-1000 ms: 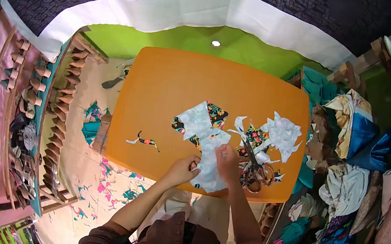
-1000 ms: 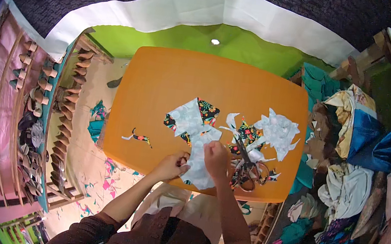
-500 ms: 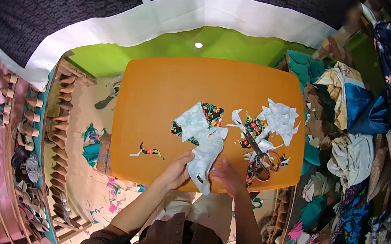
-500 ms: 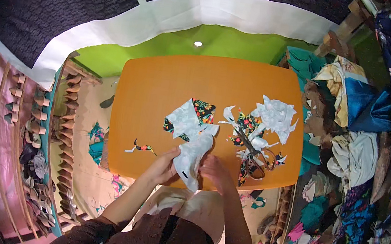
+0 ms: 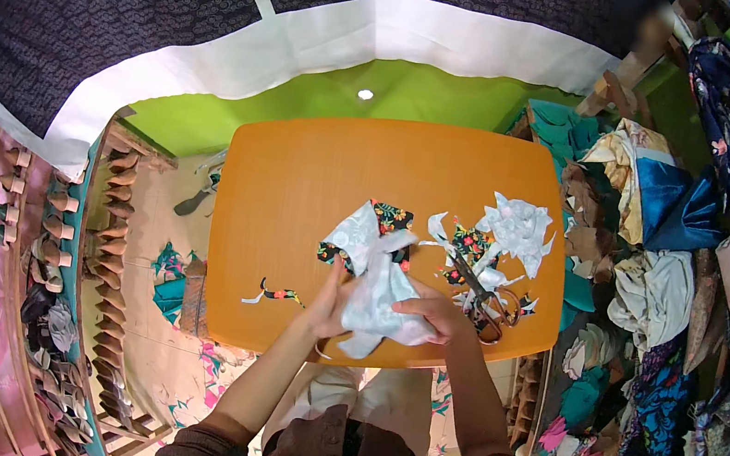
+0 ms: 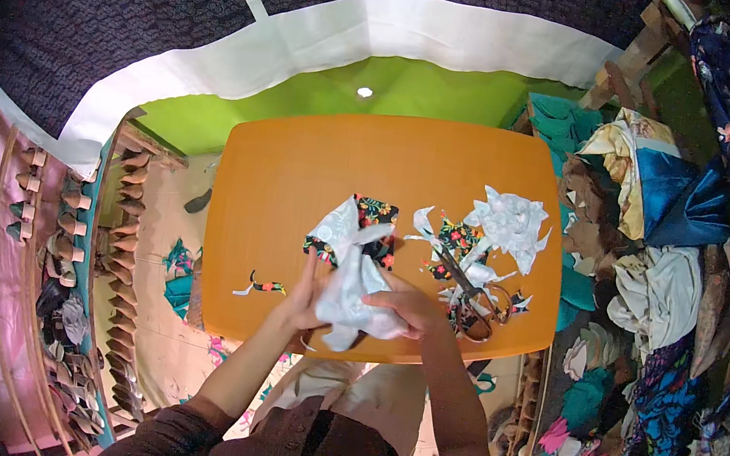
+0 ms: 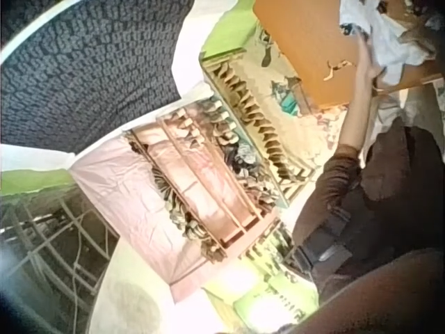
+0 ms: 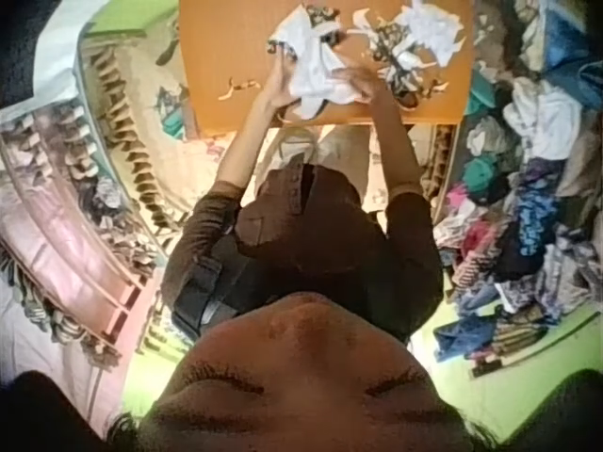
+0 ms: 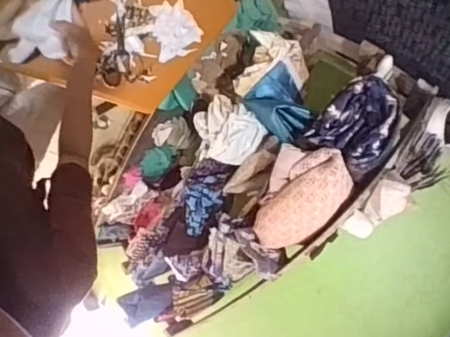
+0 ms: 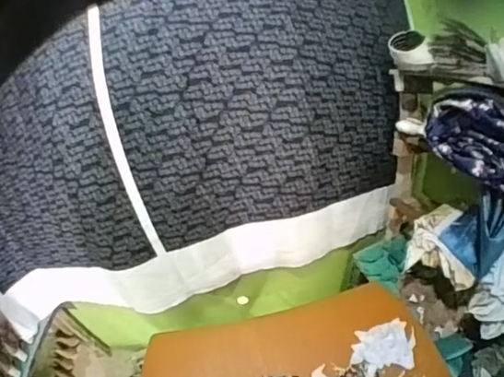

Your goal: Cutting out specific shapes or patterns from fabric scraps using scissors.

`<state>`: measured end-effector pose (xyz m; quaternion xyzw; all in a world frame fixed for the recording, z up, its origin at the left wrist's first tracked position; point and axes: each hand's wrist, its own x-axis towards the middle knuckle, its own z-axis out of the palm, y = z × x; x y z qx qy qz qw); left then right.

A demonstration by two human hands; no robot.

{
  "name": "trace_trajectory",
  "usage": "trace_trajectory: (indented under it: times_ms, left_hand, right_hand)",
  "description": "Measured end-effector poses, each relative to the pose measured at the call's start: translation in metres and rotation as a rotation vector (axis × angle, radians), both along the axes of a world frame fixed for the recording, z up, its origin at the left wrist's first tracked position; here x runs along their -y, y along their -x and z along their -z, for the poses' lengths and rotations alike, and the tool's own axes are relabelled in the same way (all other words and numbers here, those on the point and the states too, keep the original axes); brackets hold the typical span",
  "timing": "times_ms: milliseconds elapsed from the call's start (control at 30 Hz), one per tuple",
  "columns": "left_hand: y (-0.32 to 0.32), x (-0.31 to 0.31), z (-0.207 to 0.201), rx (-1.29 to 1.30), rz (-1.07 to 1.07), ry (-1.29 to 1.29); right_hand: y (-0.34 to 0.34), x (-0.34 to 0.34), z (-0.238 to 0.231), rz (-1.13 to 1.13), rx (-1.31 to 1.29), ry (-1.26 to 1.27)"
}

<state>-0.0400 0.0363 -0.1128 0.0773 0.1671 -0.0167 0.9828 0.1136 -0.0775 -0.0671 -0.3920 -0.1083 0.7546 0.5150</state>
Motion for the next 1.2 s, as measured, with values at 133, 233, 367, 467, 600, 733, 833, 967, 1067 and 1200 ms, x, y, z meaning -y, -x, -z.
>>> trace_trajectory:
  times_ms: [133, 233, 367, 467, 600, 733, 833, 967, 1067, 1200]
  left_hand:
    - [-0.028, -0.020, 0.003, 0.088, -0.446, 0.080]
    - [-0.042, -0.052, -0.008, 0.128, -0.452, -0.010]
    - [-0.051, -0.091, -0.032, 0.212, -0.547, -0.061]
    - [-0.062, -0.100, -0.070, 0.107, -0.683, -0.484]
    - [-0.057, -0.106, -0.080, 0.006, -0.659, -0.625]
    - [-0.038, -0.092, -0.031, -0.200, -0.687, -0.613]
    - [-0.014, -0.065, 0.019, -0.433, -0.557, -0.377]
    - [0.010, 0.003, 0.065, -0.547, -0.303, -0.442]
    - [-0.042, 0.063, 0.022, -0.511, -0.121, -0.461]
    - [0.001, 0.042, 0.027, -0.467, -0.061, -0.630]
  right_hand:
    - [-0.012, 0.016, 0.011, 0.074, 0.046, 0.103]
    - [-0.019, 0.025, 0.023, 0.252, 0.045, 0.101]
    - [-0.022, 0.018, 0.037, 0.350, -0.023, 0.098]
    - [-0.025, 0.014, 0.029, 0.369, -0.027, 0.056]
    - [-0.022, 0.010, 0.029, 0.355, -0.076, 0.100]
    - [-0.010, 0.009, 0.049, 0.365, -0.250, 0.071]
    - [-0.006, 0.018, 0.072, 0.366, -0.291, 0.121]
    - [0.008, 0.023, 0.106, 0.434, -0.337, 0.386]
    - [-0.023, 0.116, 0.240, 0.154, 1.074, -0.167]
    - [0.021, 0.032, 0.087, 0.537, -0.137, 0.076]
